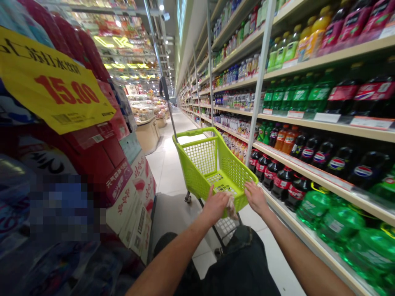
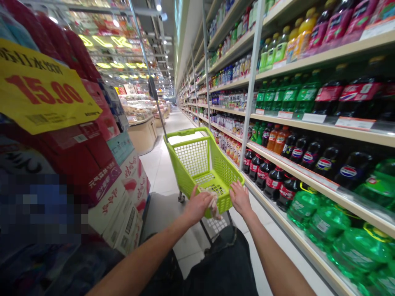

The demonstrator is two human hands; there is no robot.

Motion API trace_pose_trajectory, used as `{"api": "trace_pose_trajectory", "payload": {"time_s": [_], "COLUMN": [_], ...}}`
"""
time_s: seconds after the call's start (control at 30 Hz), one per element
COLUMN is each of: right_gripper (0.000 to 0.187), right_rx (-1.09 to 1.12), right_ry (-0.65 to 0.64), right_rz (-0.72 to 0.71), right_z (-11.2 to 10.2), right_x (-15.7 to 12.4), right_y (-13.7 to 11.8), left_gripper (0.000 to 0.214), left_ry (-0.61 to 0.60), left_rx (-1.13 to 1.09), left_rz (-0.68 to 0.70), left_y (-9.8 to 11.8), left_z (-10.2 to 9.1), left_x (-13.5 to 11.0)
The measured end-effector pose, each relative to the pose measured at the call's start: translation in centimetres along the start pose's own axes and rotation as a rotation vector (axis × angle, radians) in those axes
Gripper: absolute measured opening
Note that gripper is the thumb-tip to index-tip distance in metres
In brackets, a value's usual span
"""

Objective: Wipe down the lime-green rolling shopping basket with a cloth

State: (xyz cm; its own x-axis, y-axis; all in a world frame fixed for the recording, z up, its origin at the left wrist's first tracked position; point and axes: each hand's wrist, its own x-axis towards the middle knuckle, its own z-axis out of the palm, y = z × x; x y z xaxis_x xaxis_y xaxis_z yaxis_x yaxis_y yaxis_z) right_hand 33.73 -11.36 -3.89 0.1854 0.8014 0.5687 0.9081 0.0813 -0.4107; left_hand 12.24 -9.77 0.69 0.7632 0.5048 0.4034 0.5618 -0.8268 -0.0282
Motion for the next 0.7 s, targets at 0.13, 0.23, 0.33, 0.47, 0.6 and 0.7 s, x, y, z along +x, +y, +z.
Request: {"api": "trace_pose_trajectory", "payload": {"time_s": [0.13, 0.23, 0.33, 0.47, 0.6, 0.7], "right_gripper": [0.032, 0.032, 0.032, 0.031, 0.03, 0.029], "right_rx": [-0.045, -0.037, -0.096, -0.13, -0.135, -0.146], "right_ry": [-0.045, -0.105, -0.067, -0.01, 0.041, 0.073], "right_rz": [-0.056, -0.128, -0.084, -0.089, -0.091, -0.06], "right_z": [-0.6, -0.1, 0.4, 0.1, -0.8, -1.1], "right_x": [-1.0, -2.3, -2.9, -2.9, -3.0, -3.0], "right_y": [-3.2, -6.0, -7.5, -7.5, -6.1, -6.1], "left_gripper": [0.029, 0.032, 0.034, 0.033, 0.035, 0.036], "left_ry": [0.075, 0.122, 0.115, 0.112, 0.139, 0.215], "left_rx": [0.042, 0.136, 0.171, 0.115, 0.126, 0.214], "left_rz": [0.017, -0.226, -0.201, 0.046, -0.115, -0.338], "left_y": [-3.5, -6.8, -6.5, -3.7, -7.2, -11.2], "left_z": [-1.1, -2.4, -2.2, -0.6, -2.5, -5.0], "left_x": [0.2, 0.1, 0.1, 0.5, -0.3, -1.6]}}
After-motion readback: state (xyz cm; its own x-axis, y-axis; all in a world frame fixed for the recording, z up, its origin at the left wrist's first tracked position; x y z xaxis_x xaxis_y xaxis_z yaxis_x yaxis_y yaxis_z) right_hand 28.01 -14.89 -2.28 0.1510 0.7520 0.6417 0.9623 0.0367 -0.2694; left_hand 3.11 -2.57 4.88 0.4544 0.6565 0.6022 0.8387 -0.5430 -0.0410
